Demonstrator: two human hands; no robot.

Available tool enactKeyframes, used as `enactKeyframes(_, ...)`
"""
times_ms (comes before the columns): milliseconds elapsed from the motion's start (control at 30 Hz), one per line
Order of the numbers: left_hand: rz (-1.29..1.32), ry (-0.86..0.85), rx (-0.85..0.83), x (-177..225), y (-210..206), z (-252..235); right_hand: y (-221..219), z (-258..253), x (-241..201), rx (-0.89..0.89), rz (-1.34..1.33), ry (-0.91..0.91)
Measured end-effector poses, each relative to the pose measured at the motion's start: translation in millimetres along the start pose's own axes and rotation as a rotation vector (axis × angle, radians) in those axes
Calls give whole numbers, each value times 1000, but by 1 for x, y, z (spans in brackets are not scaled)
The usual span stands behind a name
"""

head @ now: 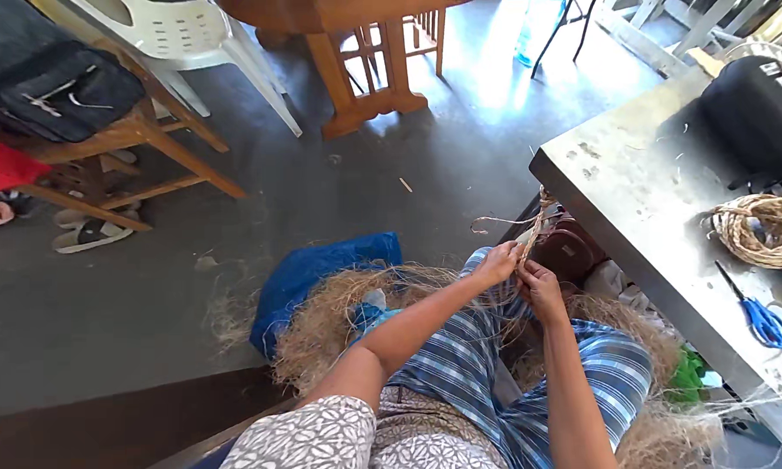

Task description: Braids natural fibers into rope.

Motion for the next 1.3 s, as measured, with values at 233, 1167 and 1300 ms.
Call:
enactKeyframes(233,299,238,-33,-19,-2,10,1,5,0,-47,47,-18)
enactKeyframes(1167,-125,-98,-218,17,22,10,89,78,-23,426,1145,-264)
enactKeyframes(1300,-157,-61,-198,15,20,10,35,132,-71,468,954,297)
Point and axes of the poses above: each hand's wrist, its own z-axis away from the middle knuckle, its own y-axis out of the back of the hand, x = y × z, the point moved 10 cm from there along -z, towards the middle knuckle, and after that the axes turned 15 degrees about -y, right-handed, at the moved point
